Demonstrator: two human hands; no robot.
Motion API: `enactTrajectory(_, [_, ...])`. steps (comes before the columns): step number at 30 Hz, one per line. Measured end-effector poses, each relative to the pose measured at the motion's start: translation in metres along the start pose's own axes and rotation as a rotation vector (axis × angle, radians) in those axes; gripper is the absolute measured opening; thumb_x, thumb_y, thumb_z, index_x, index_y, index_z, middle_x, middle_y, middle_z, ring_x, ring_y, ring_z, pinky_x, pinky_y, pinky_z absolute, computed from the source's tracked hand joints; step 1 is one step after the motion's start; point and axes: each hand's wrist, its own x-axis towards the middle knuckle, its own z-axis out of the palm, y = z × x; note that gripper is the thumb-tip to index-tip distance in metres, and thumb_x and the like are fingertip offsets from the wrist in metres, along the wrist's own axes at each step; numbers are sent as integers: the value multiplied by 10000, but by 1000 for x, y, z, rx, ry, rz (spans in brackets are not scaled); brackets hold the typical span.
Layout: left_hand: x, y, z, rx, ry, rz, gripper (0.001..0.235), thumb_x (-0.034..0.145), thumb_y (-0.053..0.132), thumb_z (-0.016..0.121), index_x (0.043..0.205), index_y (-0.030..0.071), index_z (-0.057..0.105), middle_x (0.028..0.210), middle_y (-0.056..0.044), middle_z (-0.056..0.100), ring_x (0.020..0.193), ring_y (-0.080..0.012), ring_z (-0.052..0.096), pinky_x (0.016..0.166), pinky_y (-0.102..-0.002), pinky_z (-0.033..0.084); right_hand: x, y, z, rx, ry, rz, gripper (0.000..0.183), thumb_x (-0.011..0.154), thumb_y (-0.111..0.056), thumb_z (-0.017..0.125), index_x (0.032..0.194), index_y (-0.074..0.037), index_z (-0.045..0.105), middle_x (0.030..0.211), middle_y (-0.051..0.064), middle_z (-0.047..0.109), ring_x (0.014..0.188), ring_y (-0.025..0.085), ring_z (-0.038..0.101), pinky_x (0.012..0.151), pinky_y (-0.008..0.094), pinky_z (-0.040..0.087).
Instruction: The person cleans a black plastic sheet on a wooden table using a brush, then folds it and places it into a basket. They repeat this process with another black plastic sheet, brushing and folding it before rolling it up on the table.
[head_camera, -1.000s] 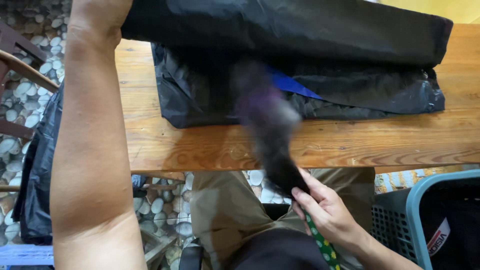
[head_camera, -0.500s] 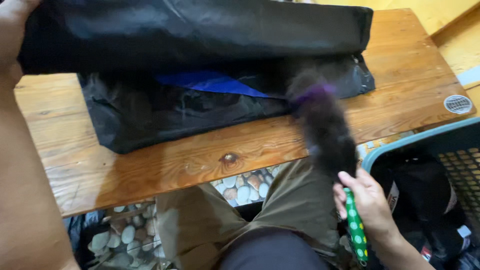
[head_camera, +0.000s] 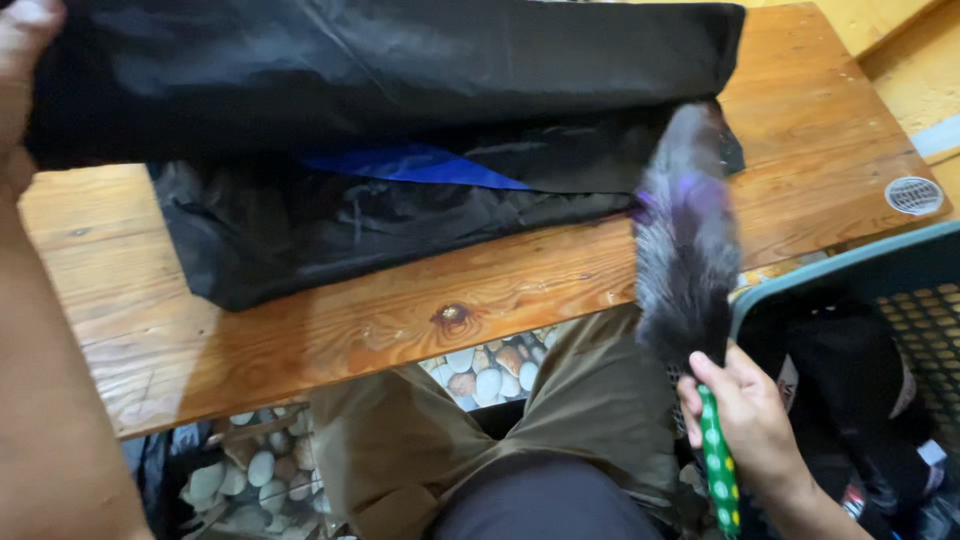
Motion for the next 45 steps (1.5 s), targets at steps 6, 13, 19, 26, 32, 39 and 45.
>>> enactTrajectory(6, [-11, 18, 4, -85, 144, 43, 216, 1159, 318, 773, 1311, 223, 654, 1243, 70, 703, 1140, -44, 706, 1018, -232, 609, -12, 7, 21, -195, -251, 63, 238, 952, -134, 623, 1172, -53, 668, 539, 154, 522, 346, 233, 465, 278, 356, 426])
enactTrajectory(13, [-54, 50, 6, 45, 118, 197, 257, 1277, 322, 627, 1457, 149, 571, 1403, -53, 584, 1314, -186, 587, 1182, -374, 501, 13, 44, -50, -338, -251, -430, 187, 805, -115, 766, 638, -43, 725, 466, 46, 677, 323, 131, 600, 290, 280, 462])
enactTrajectory(19, [-95, -36, -25, 247, 48, 260, 302, 1343, 93, 721, 1461, -44, 478, 1342, -229, 547, 1265, -336, 546, 1138, -428, 415, 67, -36, -87, -276, 123, -581, 180, 1144, -100, 432, 977, -47, 393, 688, 167, 477, 433, 276, 526, 404, 335, 451])
enactTrajectory(26, [-175, 86, -10, 241, -239, 394, 106, 954, -69, 672, 1056, -84, 697, 1126, -224, 724, 1184, -366, 721, 1137, -462, 552, 190, -92, -144, -546, 350, -315, 312, 1175, -155, 588, 895, -78, 475, 766, 77, 608, 461, 221, 511, 413, 354, 388])
enactTrajectory(32, [-209, 58, -13, 480, -391, 256, 509, 733, 290, 803, 1221, 167, 726, 1456, -62, 639, 1485, -251, 501, 1305, -551, 221, 293, -108, -187, -1050, 401, -366, 344, 1097, -344, 599, 861, -120, 712, 677, 95, 703, 577, 261, 672, 604, 384, 477])
enactTrajectory(39, [-190, 48, 12, 495, -167, -137, 422, 930, 354, 667, 1242, 76, 722, 1544, -173, 516, 1421, -276, 497, 1114, -415, 378, 359, -113, -207, -1646, 471, -438, 492, 1066, -417, 535, 1115, 11, 772, 1054, 327, 786, 1010, 507, 724, 817, 513, 547])
enactTrajectory(45, [-133, 10, 21, 636, 62, -362, 696, 1003, 513, 701, 1395, -55, 607, 1260, -213, 679, 1160, -342, 623, 972, -471, 445, 373, -124, -218, -1677, 494, -313, 504, 1048, -407, 531, 1229, 0, 769, 1177, 347, 776, 1097, 524, 706, 868, 546, 553])
